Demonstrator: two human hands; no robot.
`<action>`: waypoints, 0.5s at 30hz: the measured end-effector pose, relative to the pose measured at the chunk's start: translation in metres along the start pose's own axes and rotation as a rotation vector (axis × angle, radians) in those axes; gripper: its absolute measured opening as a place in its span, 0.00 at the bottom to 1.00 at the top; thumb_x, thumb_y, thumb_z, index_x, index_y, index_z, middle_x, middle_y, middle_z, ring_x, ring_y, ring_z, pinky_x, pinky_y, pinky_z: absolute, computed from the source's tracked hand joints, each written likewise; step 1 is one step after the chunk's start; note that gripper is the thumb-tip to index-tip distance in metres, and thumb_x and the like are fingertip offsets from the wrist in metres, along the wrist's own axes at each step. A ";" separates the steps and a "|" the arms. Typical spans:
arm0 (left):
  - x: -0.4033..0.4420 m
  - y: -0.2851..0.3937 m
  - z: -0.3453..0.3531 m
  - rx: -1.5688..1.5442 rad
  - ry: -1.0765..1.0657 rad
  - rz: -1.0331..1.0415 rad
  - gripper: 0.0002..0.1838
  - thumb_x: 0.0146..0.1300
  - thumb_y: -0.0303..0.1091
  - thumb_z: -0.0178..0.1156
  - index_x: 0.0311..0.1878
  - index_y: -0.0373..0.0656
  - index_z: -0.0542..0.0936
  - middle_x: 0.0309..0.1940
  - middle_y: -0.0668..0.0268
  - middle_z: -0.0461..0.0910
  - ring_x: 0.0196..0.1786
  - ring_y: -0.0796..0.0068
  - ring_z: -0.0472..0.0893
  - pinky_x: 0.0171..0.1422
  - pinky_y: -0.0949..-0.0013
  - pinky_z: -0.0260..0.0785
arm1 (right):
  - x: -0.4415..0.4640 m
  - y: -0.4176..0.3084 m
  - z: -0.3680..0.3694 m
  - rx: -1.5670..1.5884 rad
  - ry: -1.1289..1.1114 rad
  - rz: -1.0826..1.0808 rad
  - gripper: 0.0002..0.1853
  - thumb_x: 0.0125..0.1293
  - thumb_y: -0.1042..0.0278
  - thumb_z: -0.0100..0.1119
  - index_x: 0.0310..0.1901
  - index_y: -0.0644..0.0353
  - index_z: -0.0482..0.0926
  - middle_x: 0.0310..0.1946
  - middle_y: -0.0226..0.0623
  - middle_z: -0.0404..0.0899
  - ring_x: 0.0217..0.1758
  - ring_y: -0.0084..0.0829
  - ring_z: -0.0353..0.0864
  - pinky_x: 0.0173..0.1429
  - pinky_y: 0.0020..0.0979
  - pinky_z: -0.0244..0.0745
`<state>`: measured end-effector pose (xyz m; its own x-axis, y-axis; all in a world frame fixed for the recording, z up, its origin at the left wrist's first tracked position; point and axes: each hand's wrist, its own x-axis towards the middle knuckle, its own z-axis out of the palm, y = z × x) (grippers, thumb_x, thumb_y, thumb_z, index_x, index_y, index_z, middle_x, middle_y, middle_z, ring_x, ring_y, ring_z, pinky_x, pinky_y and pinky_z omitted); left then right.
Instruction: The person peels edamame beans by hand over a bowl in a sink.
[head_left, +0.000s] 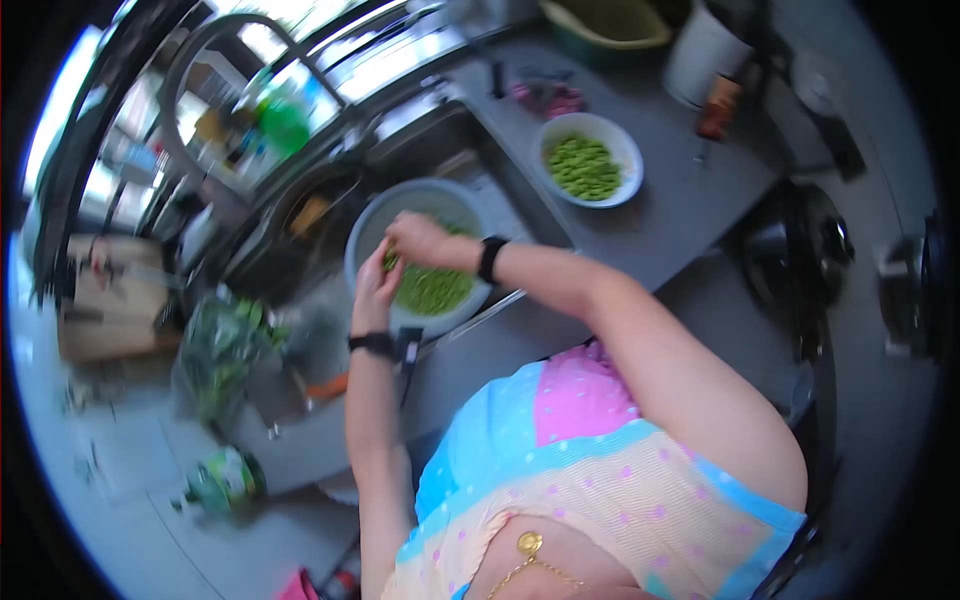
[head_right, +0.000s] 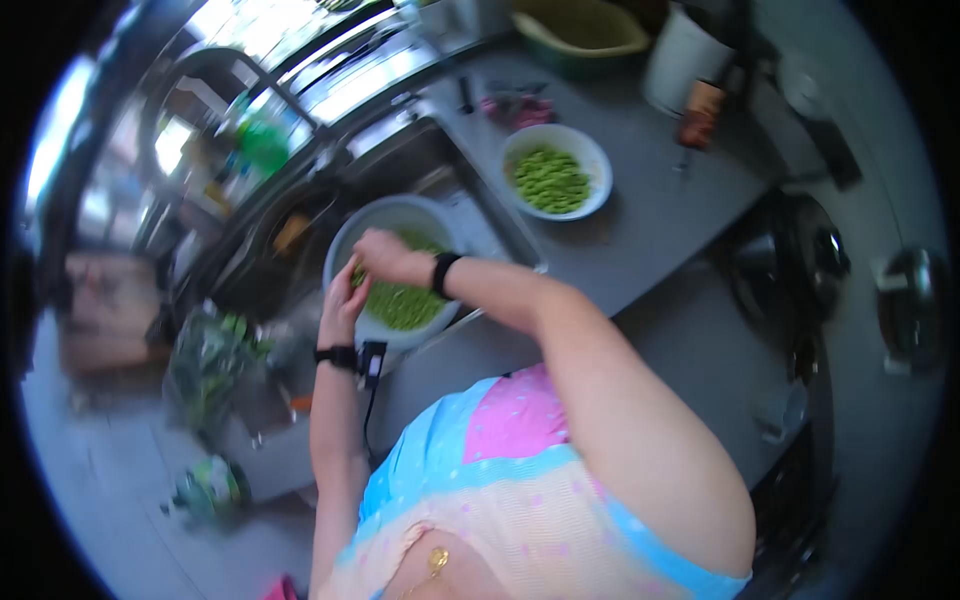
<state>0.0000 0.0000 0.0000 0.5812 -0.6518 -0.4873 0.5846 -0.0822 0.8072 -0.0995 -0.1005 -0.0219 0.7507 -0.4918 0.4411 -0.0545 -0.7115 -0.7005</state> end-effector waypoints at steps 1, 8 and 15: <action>-0.022 0.001 -0.020 -0.023 0.063 0.037 0.13 0.63 0.29 0.49 0.51 0.41 0.72 0.48 0.61 0.74 0.53 0.68 0.72 0.61 0.65 0.65 | -0.004 -0.019 0.012 0.044 -0.040 -0.049 0.07 0.46 0.66 0.58 0.26 0.58 0.81 0.28 0.47 0.78 0.38 0.48 0.77 0.45 0.41 0.73; -0.055 -0.106 0.049 -0.501 -0.157 -0.169 0.13 0.63 0.33 0.51 0.44 0.32 0.73 0.43 0.55 0.74 0.48 0.63 0.75 0.56 0.60 0.71 | -0.092 0.043 -0.077 0.659 -0.310 0.528 0.07 0.57 0.69 0.57 0.33 0.63 0.77 0.26 0.35 0.77 0.29 0.25 0.76 0.35 0.25 0.72; -0.058 -0.106 0.059 -0.361 -0.284 -0.095 0.09 0.60 0.29 0.56 0.41 0.34 0.73 0.38 0.60 0.75 0.42 0.71 0.77 0.50 0.70 0.75 | -0.087 0.046 -0.091 1.073 -0.240 0.684 0.09 0.57 0.76 0.56 0.41 0.66 0.73 0.32 0.36 0.75 0.32 0.24 0.77 0.38 0.22 0.74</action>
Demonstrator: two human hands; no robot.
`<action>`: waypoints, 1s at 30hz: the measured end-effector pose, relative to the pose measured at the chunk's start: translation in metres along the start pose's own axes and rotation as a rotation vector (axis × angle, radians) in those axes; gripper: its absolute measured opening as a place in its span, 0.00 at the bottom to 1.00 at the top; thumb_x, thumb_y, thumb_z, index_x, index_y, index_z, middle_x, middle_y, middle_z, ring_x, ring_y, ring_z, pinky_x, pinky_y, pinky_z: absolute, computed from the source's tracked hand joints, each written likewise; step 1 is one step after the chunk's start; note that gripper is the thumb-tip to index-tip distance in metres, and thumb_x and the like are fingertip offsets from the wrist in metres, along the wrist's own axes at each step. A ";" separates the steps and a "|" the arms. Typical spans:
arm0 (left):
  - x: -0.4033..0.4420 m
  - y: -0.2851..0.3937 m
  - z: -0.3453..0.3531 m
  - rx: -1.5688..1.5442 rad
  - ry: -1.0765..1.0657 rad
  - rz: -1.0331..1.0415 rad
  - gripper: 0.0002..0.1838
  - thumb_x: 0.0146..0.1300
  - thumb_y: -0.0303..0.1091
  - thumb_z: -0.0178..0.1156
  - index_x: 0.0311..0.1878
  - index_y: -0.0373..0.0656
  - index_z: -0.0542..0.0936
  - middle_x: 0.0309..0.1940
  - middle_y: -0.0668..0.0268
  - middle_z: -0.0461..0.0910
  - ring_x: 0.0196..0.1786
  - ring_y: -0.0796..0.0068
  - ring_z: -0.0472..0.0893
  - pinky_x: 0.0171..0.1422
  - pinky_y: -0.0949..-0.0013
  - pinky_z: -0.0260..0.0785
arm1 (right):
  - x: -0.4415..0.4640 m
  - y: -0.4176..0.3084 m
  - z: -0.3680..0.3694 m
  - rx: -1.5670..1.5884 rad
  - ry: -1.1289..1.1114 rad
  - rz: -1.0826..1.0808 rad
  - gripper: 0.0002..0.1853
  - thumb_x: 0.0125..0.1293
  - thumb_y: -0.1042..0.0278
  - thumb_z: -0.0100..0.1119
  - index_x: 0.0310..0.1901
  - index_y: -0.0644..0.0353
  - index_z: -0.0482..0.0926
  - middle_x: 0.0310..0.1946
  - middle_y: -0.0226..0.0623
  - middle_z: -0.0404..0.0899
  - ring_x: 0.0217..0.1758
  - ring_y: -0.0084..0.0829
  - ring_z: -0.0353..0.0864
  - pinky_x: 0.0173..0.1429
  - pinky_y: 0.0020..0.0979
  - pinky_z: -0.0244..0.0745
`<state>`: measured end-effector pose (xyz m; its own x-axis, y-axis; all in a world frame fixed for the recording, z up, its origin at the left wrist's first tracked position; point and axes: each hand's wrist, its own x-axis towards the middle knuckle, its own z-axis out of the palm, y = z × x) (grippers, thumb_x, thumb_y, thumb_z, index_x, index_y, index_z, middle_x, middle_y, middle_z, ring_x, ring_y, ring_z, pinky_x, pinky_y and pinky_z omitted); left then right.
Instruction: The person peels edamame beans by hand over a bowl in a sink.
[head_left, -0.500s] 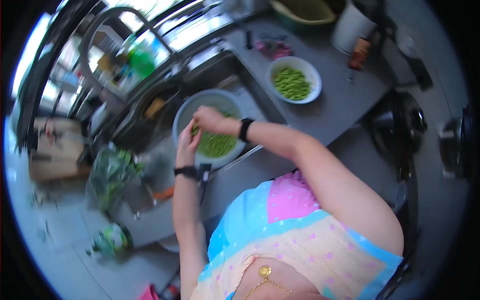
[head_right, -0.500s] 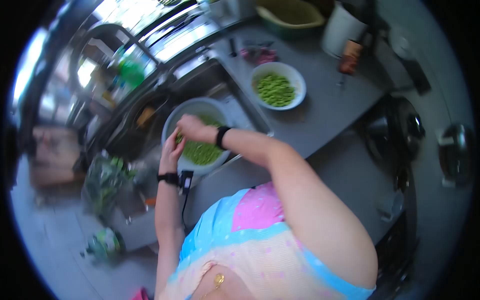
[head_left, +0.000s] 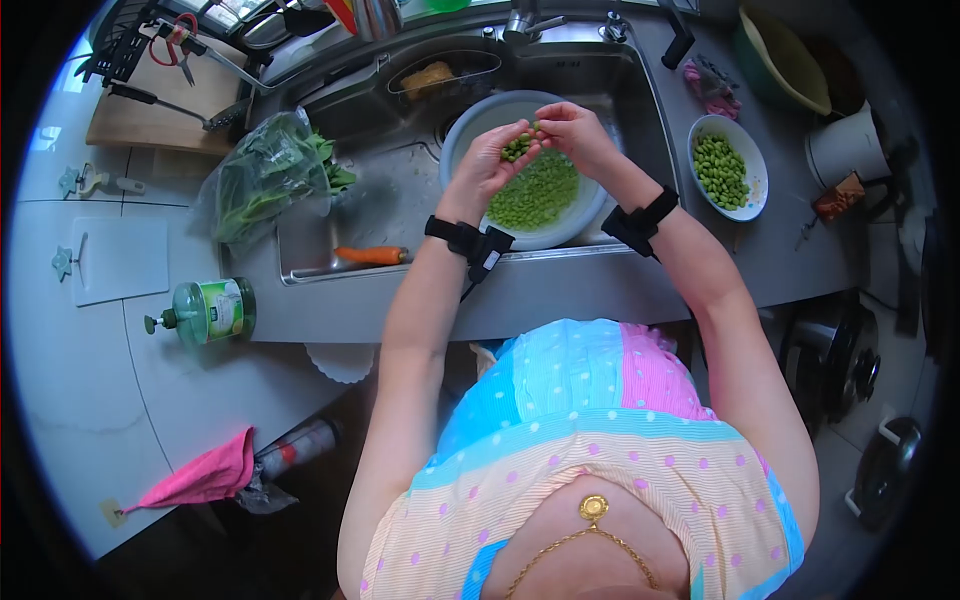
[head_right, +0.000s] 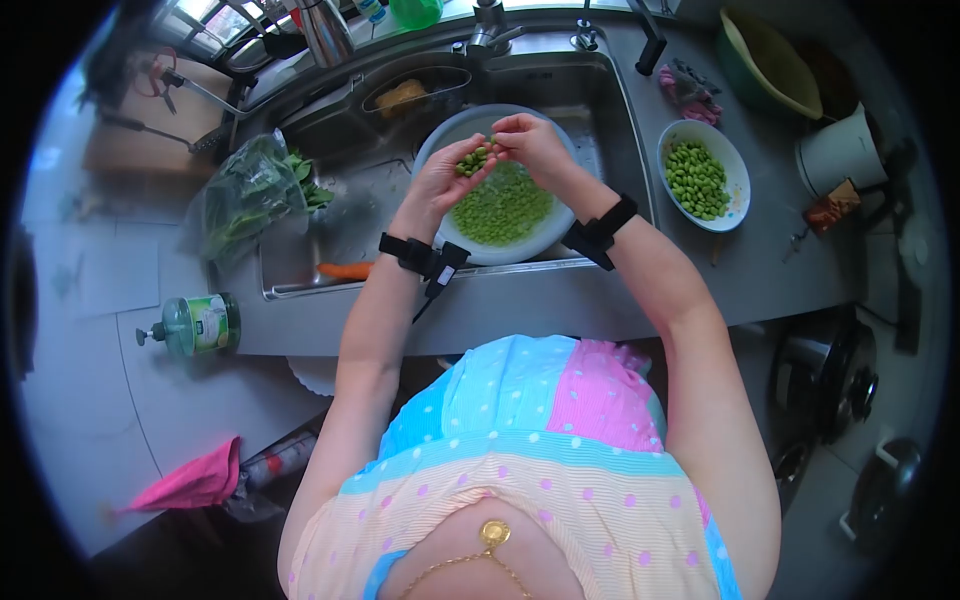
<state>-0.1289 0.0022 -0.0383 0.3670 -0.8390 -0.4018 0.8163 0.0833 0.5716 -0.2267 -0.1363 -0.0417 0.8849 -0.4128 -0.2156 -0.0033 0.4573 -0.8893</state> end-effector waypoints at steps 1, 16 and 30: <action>-0.001 0.000 0.002 0.030 -0.022 0.019 0.09 0.59 0.28 0.57 0.41 0.35 0.74 0.37 0.61 0.75 0.41 0.72 0.77 0.49 0.72 0.75 | -0.002 -0.002 0.004 -0.013 0.015 -0.021 0.10 0.57 0.76 0.57 0.41 0.66 0.73 0.32 0.36 0.75 0.33 0.24 0.77 0.38 0.22 0.74; 0.000 -0.003 0.003 -0.005 0.056 0.013 0.09 0.58 0.23 0.56 0.42 0.32 0.73 0.36 0.61 0.75 0.38 0.73 0.78 0.44 0.76 0.77 | 0.002 0.009 0.002 0.057 0.101 0.018 0.12 0.56 0.76 0.56 0.42 0.68 0.74 0.33 0.37 0.77 0.35 0.25 0.77 0.40 0.23 0.73; 0.002 -0.002 0.001 0.041 0.089 0.077 0.09 0.60 0.25 0.54 0.44 0.37 0.73 0.38 0.64 0.75 0.40 0.76 0.76 0.46 0.76 0.75 | -0.007 0.003 0.011 -0.725 0.033 -0.391 0.13 0.51 0.67 0.60 0.40 0.61 0.80 0.31 0.40 0.78 0.36 0.32 0.78 0.41 0.29 0.72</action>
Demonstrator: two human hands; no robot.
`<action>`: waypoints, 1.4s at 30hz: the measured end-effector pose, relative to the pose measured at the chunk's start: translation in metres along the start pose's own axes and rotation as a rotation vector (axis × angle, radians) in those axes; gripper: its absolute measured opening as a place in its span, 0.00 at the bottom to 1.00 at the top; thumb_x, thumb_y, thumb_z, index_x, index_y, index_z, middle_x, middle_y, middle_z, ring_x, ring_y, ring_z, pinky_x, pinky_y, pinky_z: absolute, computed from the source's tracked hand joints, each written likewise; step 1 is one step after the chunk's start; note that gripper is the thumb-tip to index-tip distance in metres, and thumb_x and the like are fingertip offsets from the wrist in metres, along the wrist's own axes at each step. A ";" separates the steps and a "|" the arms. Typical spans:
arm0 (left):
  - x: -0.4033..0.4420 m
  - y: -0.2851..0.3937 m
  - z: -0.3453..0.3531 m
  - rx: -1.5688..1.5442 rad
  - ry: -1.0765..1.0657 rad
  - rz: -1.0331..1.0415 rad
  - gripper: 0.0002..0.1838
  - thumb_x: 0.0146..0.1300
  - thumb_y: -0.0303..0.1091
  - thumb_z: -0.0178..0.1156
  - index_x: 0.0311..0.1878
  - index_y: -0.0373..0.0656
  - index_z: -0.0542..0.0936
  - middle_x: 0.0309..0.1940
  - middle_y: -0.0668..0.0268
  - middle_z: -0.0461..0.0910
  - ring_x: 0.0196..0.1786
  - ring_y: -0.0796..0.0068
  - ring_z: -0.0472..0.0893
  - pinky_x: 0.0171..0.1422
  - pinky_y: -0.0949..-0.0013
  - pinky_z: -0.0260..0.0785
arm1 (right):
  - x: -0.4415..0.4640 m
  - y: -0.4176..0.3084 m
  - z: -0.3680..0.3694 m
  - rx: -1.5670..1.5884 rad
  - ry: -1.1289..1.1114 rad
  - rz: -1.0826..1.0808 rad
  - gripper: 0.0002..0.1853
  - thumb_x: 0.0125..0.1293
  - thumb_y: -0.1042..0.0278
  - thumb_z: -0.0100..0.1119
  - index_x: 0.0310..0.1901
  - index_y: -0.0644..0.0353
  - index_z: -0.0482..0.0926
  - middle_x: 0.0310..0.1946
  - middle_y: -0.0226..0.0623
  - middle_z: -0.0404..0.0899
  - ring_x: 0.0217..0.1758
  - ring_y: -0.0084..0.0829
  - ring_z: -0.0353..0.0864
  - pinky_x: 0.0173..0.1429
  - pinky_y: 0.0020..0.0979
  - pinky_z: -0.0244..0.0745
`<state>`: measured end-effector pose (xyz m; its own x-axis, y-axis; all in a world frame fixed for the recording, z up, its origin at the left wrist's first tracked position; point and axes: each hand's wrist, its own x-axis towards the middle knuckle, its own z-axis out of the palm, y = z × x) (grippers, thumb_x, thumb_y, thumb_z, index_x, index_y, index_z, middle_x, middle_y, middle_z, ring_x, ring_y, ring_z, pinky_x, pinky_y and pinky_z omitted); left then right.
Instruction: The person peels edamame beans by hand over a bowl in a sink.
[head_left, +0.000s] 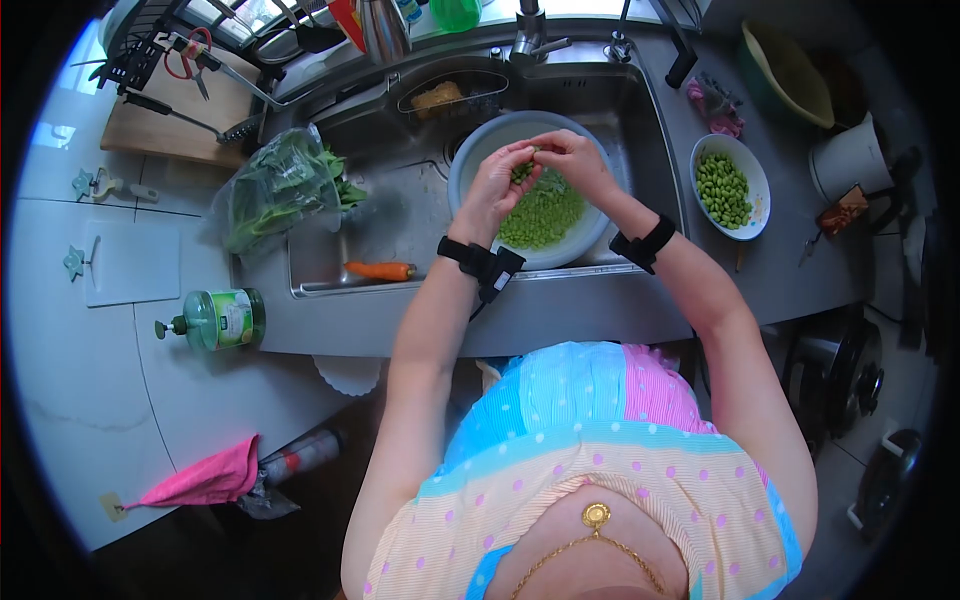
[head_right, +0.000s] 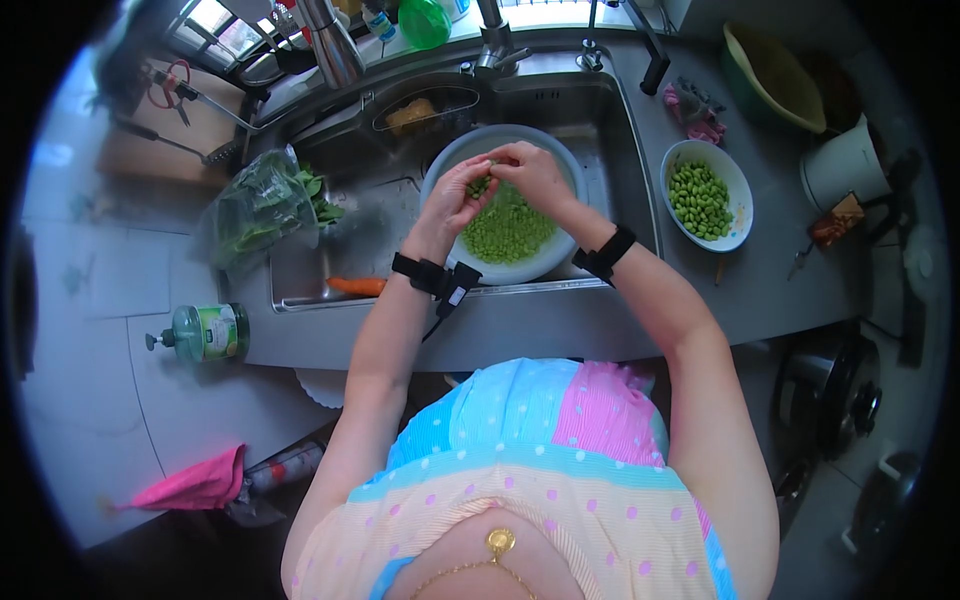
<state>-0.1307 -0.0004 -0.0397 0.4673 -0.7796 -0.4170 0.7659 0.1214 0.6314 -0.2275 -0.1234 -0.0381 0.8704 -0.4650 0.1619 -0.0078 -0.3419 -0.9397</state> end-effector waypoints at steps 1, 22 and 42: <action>-0.001 0.001 0.002 0.031 -0.005 -0.002 0.09 0.60 0.25 0.54 0.44 0.38 0.73 0.38 0.64 0.75 0.39 0.77 0.76 0.46 0.76 0.75 | 0.000 0.000 0.000 -0.003 0.012 0.018 0.12 0.52 0.67 0.60 0.39 0.61 0.80 0.32 0.40 0.79 0.36 0.31 0.78 0.41 0.28 0.72; -0.012 0.004 0.007 0.080 -0.018 0.060 0.11 0.59 0.22 0.53 0.46 0.31 0.70 0.37 0.59 0.75 0.38 0.74 0.78 0.46 0.76 0.76 | -0.012 -0.010 -0.002 0.613 -0.067 0.356 0.10 0.59 0.71 0.55 0.42 0.63 0.78 0.35 0.32 0.78 0.37 0.22 0.77 0.43 0.22 0.72; -0.014 0.004 -0.007 -0.262 -0.037 -0.050 0.15 0.66 0.30 0.44 0.52 0.29 0.65 0.47 0.48 0.70 0.49 0.60 0.75 0.53 0.63 0.74 | 0.000 0.000 -0.014 0.917 0.000 0.420 0.08 0.60 0.71 0.53 0.40 0.63 0.75 0.32 0.33 0.76 0.34 0.22 0.77 0.36 0.22 0.74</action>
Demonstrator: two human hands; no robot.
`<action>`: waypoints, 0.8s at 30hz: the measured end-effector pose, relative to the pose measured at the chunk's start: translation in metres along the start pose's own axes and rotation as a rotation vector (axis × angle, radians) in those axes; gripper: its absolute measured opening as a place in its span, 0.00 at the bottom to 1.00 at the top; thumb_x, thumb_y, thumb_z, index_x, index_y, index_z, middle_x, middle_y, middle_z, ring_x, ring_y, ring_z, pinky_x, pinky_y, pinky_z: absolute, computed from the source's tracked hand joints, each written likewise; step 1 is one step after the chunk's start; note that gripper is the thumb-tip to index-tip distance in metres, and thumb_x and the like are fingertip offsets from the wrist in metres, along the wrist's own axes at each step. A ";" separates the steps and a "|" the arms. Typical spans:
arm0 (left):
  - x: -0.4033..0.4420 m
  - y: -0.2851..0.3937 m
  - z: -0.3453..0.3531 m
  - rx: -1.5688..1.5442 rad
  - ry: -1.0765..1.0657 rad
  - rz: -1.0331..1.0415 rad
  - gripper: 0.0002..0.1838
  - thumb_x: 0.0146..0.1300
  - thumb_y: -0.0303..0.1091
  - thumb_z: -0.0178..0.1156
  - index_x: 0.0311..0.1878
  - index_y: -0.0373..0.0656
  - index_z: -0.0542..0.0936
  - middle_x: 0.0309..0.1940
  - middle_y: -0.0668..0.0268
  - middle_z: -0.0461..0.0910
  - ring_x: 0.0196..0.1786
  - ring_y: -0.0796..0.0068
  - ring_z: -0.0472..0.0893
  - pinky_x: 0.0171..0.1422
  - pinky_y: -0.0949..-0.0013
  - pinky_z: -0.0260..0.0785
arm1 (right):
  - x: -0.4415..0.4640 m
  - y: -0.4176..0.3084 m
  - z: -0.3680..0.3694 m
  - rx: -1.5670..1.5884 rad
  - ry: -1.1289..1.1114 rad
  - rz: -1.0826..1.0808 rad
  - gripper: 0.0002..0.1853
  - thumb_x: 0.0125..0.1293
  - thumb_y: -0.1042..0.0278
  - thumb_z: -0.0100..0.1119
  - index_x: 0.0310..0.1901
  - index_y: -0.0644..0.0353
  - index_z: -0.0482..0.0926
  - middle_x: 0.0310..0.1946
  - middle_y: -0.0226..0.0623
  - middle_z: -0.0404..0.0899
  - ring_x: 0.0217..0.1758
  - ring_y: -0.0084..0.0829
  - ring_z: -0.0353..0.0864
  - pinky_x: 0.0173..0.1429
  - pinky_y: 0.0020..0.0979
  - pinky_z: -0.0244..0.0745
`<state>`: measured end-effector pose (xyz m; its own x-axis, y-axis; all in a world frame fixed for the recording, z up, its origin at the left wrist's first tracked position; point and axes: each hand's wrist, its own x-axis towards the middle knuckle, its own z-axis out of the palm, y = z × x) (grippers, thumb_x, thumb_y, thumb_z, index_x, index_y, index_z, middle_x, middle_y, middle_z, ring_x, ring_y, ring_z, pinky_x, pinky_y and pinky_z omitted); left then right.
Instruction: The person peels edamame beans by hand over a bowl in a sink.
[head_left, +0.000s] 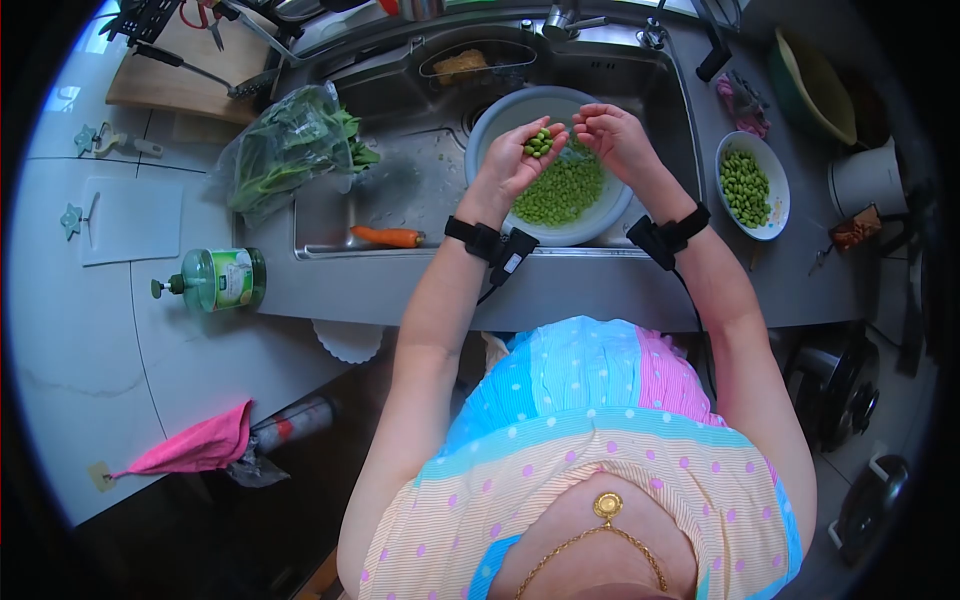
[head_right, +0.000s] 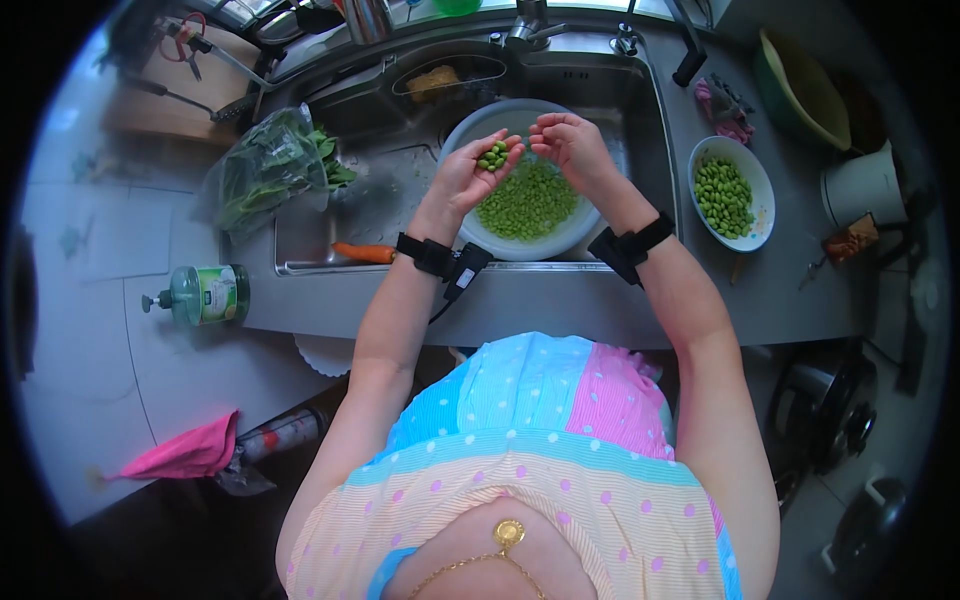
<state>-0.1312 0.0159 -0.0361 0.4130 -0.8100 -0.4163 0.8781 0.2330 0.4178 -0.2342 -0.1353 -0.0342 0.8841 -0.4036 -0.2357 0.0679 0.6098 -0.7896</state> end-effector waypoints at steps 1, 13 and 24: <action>-0.001 0.000 0.000 0.000 0.009 -0.003 0.15 0.66 0.30 0.44 0.52 0.29 0.65 0.47 0.48 0.70 0.49 0.60 0.75 0.54 0.63 0.74 | -0.001 -0.001 0.001 -0.026 -0.007 -0.014 0.09 0.60 0.71 0.53 0.40 0.64 0.75 0.32 0.33 0.76 0.33 0.22 0.77 0.35 0.22 0.74; 0.010 -0.007 -0.014 0.018 -0.050 -0.006 0.15 0.64 0.29 0.44 0.53 0.35 0.69 0.45 0.59 0.73 0.47 0.69 0.74 0.54 0.66 0.68 | 0.003 0.025 0.019 -1.199 0.006 -0.609 0.11 0.54 0.68 0.57 0.37 0.62 0.78 0.33 0.43 0.76 0.36 0.39 0.77 0.41 0.34 0.72; 0.011 -0.013 0.009 0.166 -0.051 -0.077 0.10 0.62 0.25 0.53 0.46 0.35 0.73 0.41 0.63 0.76 0.41 0.78 0.77 0.43 0.80 0.75 | -0.016 0.011 0.018 -1.192 0.096 -0.512 0.09 0.49 0.71 0.54 0.31 0.63 0.79 0.30 0.46 0.78 0.36 0.43 0.78 0.42 0.38 0.72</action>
<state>-0.1403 -0.0007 -0.0383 0.3298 -0.8493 -0.4122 0.8528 0.0807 0.5160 -0.2388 -0.1100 -0.0287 0.8404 -0.4861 0.2399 -0.1086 -0.5846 -0.8040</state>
